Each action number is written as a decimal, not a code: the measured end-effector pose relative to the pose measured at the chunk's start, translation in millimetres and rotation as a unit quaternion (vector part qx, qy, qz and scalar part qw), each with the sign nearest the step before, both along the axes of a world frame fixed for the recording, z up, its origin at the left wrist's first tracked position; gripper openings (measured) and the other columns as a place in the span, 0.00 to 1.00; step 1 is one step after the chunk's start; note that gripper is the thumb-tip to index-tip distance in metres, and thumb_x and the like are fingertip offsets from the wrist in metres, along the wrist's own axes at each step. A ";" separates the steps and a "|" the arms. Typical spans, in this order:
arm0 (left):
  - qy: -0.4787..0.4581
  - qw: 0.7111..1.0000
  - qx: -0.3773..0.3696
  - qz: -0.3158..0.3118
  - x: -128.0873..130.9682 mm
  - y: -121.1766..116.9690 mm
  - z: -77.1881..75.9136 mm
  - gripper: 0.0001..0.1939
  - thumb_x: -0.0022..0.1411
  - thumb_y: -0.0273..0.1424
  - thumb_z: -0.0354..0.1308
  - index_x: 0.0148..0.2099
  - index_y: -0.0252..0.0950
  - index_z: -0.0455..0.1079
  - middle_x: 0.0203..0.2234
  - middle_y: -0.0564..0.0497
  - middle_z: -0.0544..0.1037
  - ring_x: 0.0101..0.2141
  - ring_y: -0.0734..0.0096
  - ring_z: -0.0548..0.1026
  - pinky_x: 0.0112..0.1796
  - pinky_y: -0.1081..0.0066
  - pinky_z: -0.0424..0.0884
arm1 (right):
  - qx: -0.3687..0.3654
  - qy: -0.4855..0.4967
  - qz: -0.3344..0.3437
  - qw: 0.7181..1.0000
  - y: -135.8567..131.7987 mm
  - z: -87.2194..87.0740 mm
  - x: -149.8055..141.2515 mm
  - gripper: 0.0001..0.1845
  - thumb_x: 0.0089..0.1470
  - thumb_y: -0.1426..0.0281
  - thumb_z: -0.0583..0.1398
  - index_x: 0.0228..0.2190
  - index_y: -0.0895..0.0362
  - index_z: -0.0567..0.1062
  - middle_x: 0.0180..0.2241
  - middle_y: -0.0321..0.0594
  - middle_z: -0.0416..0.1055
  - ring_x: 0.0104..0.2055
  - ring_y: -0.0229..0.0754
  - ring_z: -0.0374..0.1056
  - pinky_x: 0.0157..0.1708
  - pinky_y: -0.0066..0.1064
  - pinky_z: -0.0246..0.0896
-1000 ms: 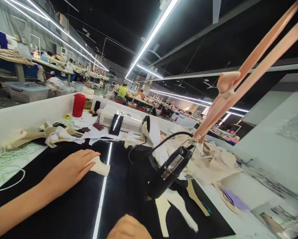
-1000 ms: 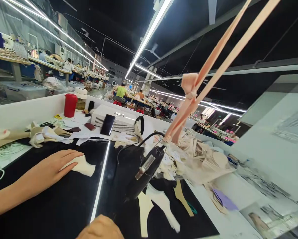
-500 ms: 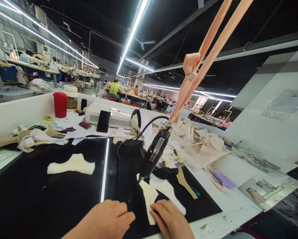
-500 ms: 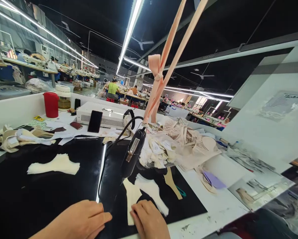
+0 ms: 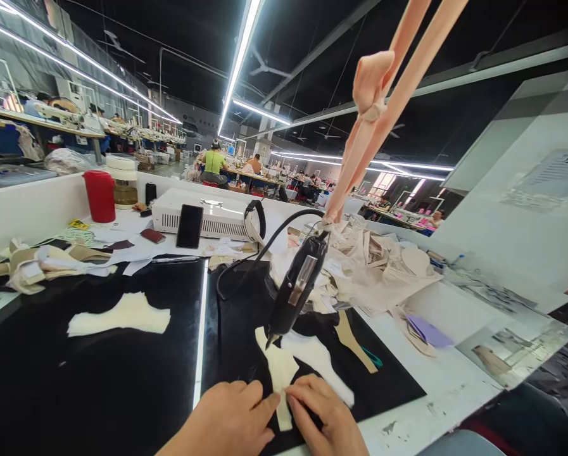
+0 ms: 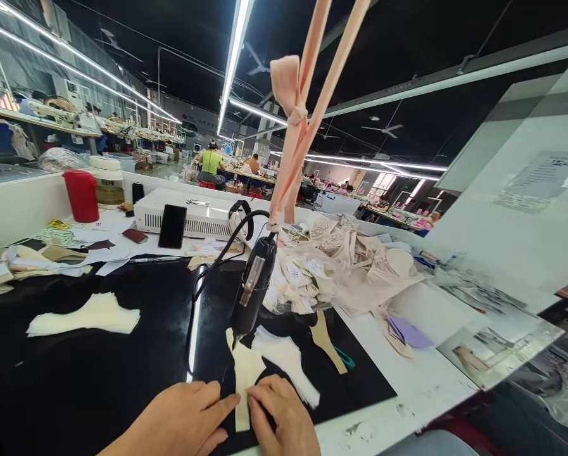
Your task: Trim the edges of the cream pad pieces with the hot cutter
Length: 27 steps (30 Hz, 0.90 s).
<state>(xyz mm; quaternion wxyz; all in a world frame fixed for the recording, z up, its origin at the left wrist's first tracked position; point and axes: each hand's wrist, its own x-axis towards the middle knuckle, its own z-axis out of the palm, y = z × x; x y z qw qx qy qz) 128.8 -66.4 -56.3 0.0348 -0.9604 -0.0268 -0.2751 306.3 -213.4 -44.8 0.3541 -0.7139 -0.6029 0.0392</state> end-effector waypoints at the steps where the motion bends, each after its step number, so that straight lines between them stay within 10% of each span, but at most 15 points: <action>1: 0.007 1.000 -0.002 -0.001 0.7 -0.1 -0.3 0.22 0.60 0.37 0.73 0.54 0.40 0.73 0.29 0.58 0.78 0.23 0.69 0.75 0.21 0.66 0.61 | 0.002 0.023 -0.009 1.000 0.6 1.0 -1.0 0.11 0.66 0.70 0.58 0.39 0.47 0.82 0.35 0.36 0.77 0.38 0.40 0.76 0.39 0.27 0.69; 12: 0.067 0.996 -0.047 0.020 8.7 -3.5 0.5 0.14 0.61 0.40 0.72 0.45 0.42 0.75 0.28 0.55 0.78 0.23 0.65 0.75 0.20 0.66 0.58 | 0.085 0.334 -0.163 0.925 27.5 21.6 12.4 0.22 0.60 0.47 0.63 0.36 0.55 0.78 0.22 0.35 0.77 0.18 0.37 0.68 0.22 0.27 0.66; 15: 0.067 0.997 -0.039 0.017 10.0 -3.4 0.6 0.11 0.65 0.41 0.69 0.42 0.41 0.73 0.28 0.54 0.78 0.21 0.65 0.74 0.20 0.66 0.55 | 0.135 0.396 -0.174 0.892 44.0 31.1 22.2 0.25 0.55 0.45 0.67 0.37 0.54 0.75 0.32 0.40 0.82 0.31 0.47 0.81 0.30 0.32 0.76; 22: 0.097 0.995 -0.018 0.010 15.1 -6.0 -3.6 0.10 0.70 0.38 0.64 0.37 0.39 0.72 0.25 0.52 0.76 0.24 0.62 0.76 0.19 0.66 0.54 | 0.319 0.398 -0.165 0.844 68.5 63.8 33.6 0.21 0.57 0.49 0.66 0.40 0.52 0.73 0.43 0.38 0.80 0.51 0.46 0.78 0.54 0.38 0.72; 27: 0.096 0.992 -0.084 0.013 13.2 -2.2 2.0 0.05 0.66 0.33 0.66 0.39 0.39 0.74 0.27 0.52 0.79 0.23 0.62 0.77 0.21 0.68 0.60 | 0.321 0.367 -0.119 0.865 44.1 70.1 13.8 0.20 0.65 0.48 0.58 0.36 0.52 0.76 0.32 0.37 0.76 0.35 0.42 0.75 0.38 0.32 0.74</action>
